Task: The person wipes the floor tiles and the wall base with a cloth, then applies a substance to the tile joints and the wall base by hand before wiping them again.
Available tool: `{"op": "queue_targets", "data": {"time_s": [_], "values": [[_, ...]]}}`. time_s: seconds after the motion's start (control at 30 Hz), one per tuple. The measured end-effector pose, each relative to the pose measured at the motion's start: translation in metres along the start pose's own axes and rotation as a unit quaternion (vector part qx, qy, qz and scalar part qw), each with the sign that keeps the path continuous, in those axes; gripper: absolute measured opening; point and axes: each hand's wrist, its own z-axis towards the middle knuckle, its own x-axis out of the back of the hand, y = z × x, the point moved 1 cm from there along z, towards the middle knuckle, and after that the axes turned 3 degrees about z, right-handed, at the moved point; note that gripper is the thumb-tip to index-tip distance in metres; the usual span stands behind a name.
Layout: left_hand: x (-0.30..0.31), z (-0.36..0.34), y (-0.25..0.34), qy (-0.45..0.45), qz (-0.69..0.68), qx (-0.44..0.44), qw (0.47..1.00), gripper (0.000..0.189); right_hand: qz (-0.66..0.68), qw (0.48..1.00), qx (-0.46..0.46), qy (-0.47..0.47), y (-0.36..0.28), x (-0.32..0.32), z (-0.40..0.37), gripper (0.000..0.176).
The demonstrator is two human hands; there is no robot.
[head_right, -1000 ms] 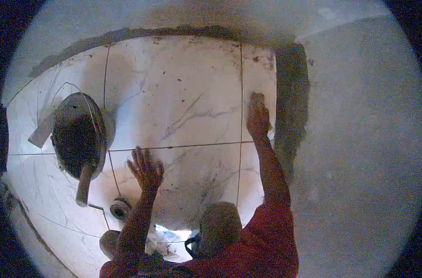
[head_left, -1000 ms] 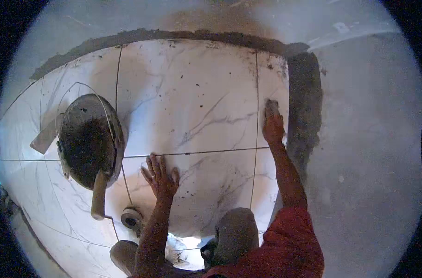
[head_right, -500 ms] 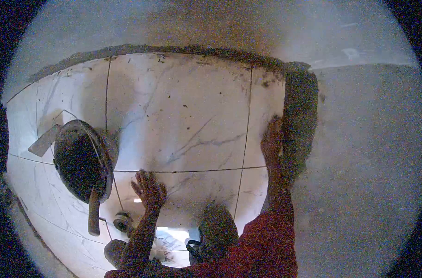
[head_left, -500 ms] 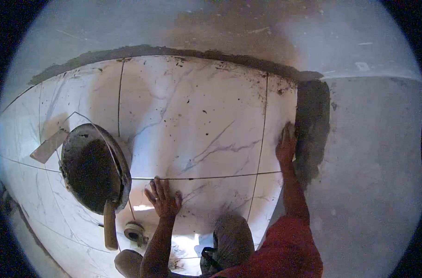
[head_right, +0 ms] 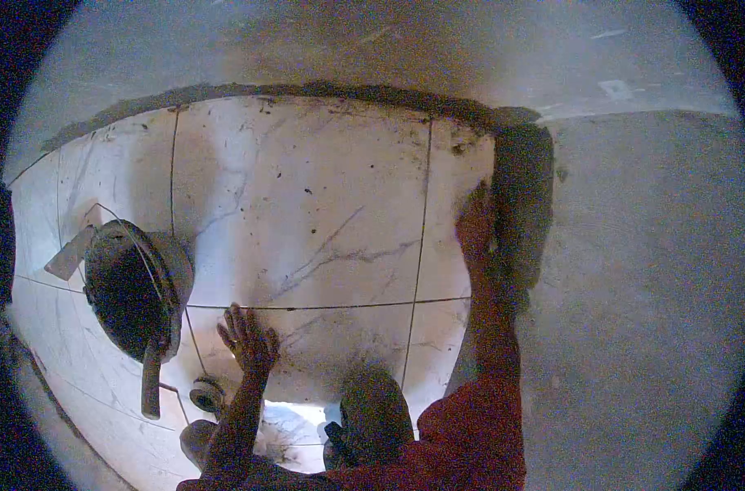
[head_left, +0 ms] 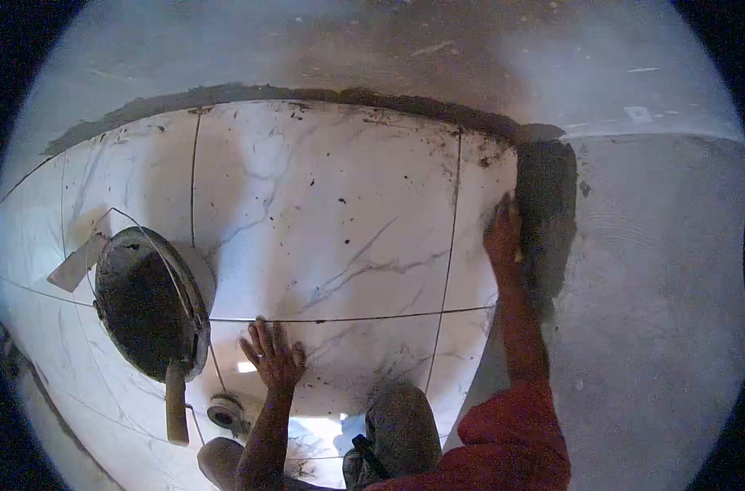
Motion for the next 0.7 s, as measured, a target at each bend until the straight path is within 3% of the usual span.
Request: {"op": "queue_targets", "data": {"time_s": [0.1,0.17,0.23,0.37,0.5,0.57,0.63,0.7], "values": [[0.004,-0.004,0.002,0.011,0.0,-0.004,1.0,0.061,-0.287,0.944,0.14,-0.082,0.019,-0.038,0.064,0.052],[0.002,0.001,0.003,0.023,-0.003,-0.01,1.0,0.06,-0.149,0.985,0.073,-0.053,0.044,-0.085,0.084,0.054],[0.004,-0.002,0.002,0.023,-0.012,-0.008,1.0,0.058,-0.05,0.998,0.021,-0.032,0.052,-0.091,0.082,0.056],[0.005,-0.001,0.002,0.008,-0.007,0.0,1.0,0.058,0.122,0.99,0.003,0.073,0.015,-0.026,0.063,0.056],[0.003,0.001,0.004,0.008,0.002,-0.003,1.0,0.059,0.127,0.987,-0.029,0.092,0.057,-0.074,0.108,0.06],[0.01,-0.009,0.001,-0.006,-0.002,-0.009,1.0,0.059,0.132,0.987,-0.045,0.079,0.051,-0.08,0.082,0.061],[0.006,-0.001,0.002,0.019,-0.007,-0.006,1.0,0.06,0.074,0.994,-0.06,-0.061,0.03,-0.036,0.091,0.057],[0.005,-0.003,0.001,0.027,-0.013,0.001,1.0,0.06,0.114,0.993,-0.015,0.024,0.028,-0.035,0.07,0.055]]}}
